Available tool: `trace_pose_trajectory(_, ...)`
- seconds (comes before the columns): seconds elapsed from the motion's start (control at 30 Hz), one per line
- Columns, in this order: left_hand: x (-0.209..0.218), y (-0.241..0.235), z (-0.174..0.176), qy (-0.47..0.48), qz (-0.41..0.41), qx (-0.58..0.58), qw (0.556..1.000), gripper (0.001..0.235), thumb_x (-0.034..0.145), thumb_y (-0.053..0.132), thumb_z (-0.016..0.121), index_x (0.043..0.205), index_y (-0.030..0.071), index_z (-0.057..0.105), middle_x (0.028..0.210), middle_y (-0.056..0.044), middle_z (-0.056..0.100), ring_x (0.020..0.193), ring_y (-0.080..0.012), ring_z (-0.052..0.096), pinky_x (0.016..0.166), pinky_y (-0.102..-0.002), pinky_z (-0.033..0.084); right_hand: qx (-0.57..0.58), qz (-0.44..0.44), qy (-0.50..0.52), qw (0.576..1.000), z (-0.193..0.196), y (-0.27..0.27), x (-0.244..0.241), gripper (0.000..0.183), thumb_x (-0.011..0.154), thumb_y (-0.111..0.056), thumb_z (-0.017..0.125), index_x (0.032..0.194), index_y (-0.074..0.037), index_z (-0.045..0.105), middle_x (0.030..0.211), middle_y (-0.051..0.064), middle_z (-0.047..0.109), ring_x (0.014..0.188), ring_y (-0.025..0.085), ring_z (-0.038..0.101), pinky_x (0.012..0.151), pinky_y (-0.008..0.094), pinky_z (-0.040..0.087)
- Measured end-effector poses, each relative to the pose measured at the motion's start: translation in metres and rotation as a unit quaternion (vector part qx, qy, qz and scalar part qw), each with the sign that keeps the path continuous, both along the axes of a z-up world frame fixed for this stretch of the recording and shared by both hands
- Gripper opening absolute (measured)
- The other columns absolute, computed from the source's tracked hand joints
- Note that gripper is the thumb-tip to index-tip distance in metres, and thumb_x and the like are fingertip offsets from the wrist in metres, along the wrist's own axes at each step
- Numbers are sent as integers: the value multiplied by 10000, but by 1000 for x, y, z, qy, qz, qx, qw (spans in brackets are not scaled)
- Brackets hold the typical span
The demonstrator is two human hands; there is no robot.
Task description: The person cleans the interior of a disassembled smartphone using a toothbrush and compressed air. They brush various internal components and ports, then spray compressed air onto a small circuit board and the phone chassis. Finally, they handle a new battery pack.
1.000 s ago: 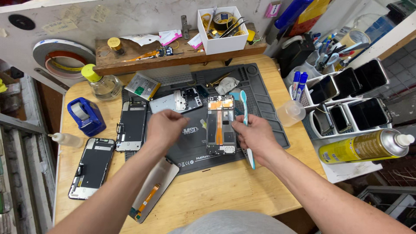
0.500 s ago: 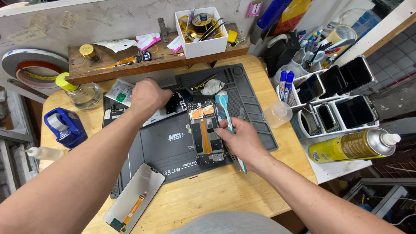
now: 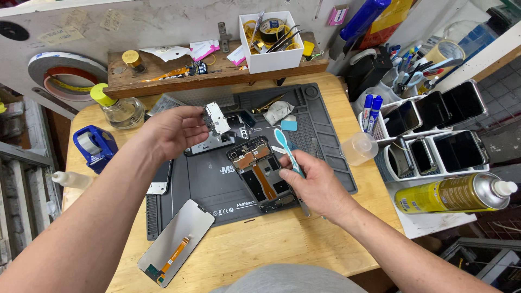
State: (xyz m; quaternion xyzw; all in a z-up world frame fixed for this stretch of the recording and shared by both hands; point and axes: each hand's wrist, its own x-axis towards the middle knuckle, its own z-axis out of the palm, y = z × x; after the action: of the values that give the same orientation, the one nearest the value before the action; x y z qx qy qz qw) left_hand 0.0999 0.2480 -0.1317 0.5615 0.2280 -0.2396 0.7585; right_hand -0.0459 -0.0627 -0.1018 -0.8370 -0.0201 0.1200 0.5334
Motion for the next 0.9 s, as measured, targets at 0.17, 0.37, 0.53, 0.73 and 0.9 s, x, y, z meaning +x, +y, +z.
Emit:
trace_pose_trajectory(0.17,-5,-1,1,-3,8,-36,999,176,946,204,675,1058,73,641,1025,-96,675,985,-225,652,913,-377,586,9,5,27,1000,3,-2,-2,152,952,-146,661,1078,-62,646,663,-51,533,552,30,490,476,235,425)
trace_pose_trajectory(0.37,-17,-22,11,4,17,-109,994,182,981,185,576,1104,53,605,1101,-111,679,1055,-258,658,946,-427,585,119,34,239,963,10,-15,-1,219,957,-140,632,1163,-64,631,611,-26,465,490,76,392,441,263,338)
trace_pose_trajectory(0.53,-55,-73,-3,66,1,-163,984,237,1032,184,444,1156,13,550,1152,-168,653,1124,-327,651,970,-491,571,227,6,287,931,-3,-19,8,180,977,-123,623,1140,-62,574,663,-59,425,524,56,350,457,236,290)
trace_pose_trajectory(0.73,-75,-79,-16,92,42,-86,991,325,1067,188,329,1204,-27,530,1204,-191,631,1107,-326,676,976,-513,582,210,-108,280,931,-40,13,7,149,990,-130,609,1127,-77,584,681,-35,442,552,76,389,474,246,336)
trace_pose_trajectory(0.9,-96,-73,-21,135,55,-86,986,370,1067,171,272,1147,-65,546,1137,-236,636,1040,-357,699,874,-486,635,268,-159,294,904,-55,38,11,129,987,-107,599,1103,-52,589,714,-24,498,574,80,423,471,250,350)
